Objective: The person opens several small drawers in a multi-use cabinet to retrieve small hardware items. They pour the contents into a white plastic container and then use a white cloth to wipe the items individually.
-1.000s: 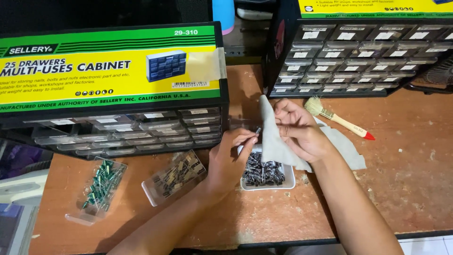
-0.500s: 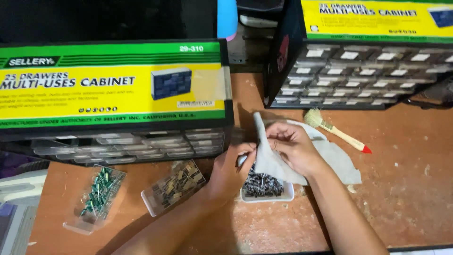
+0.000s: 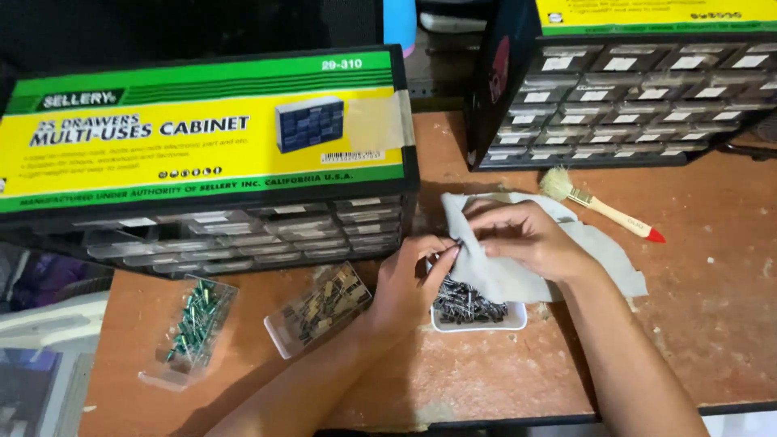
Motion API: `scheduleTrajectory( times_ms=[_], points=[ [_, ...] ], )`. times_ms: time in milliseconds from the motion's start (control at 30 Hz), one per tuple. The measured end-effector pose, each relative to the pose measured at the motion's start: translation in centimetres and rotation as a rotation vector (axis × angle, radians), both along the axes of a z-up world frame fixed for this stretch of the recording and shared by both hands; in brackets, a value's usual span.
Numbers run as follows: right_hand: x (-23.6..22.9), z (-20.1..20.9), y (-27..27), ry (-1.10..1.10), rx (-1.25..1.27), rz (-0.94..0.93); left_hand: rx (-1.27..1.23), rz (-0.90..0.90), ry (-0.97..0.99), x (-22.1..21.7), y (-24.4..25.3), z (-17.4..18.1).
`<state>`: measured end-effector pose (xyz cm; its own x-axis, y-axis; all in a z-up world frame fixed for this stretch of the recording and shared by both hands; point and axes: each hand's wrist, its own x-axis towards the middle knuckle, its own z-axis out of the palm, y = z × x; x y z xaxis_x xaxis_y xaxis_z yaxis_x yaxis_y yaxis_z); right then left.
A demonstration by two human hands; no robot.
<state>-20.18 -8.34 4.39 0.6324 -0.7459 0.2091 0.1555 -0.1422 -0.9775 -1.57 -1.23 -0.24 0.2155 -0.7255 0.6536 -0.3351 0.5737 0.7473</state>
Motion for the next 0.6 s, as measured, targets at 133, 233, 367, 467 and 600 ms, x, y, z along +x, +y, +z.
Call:
scheduleTrajectory(
  times_ms=[133,233,367,467,600],
  points=[
    [0.7,0.7,-0.2,0.085,-0.040,-0.115,-0.015,-0.015,-0.025,0.1,-0.4,-0.6],
    [0.6,0.3,-0.2,0.075,0.033,-0.191,0.082,-0.055,-0.041,-0.2,-0.5,-0.9],
    [0.5,-0.5,0.0,0.039,0.055,-0.268,0.160,-0.099,-0.092,-0.4,-0.4,0.6],
    [1.1,0.5,0.5,0.043,0.078,-0.301,0.223,-0.121,-0.100,-0.3,-0.2,1.5],
    [1.3,1.5,0.8,0.103,0.099,-0.305,0.287,-0.122,-0.148,0.3,-0.7,-0.4]
  ],
)
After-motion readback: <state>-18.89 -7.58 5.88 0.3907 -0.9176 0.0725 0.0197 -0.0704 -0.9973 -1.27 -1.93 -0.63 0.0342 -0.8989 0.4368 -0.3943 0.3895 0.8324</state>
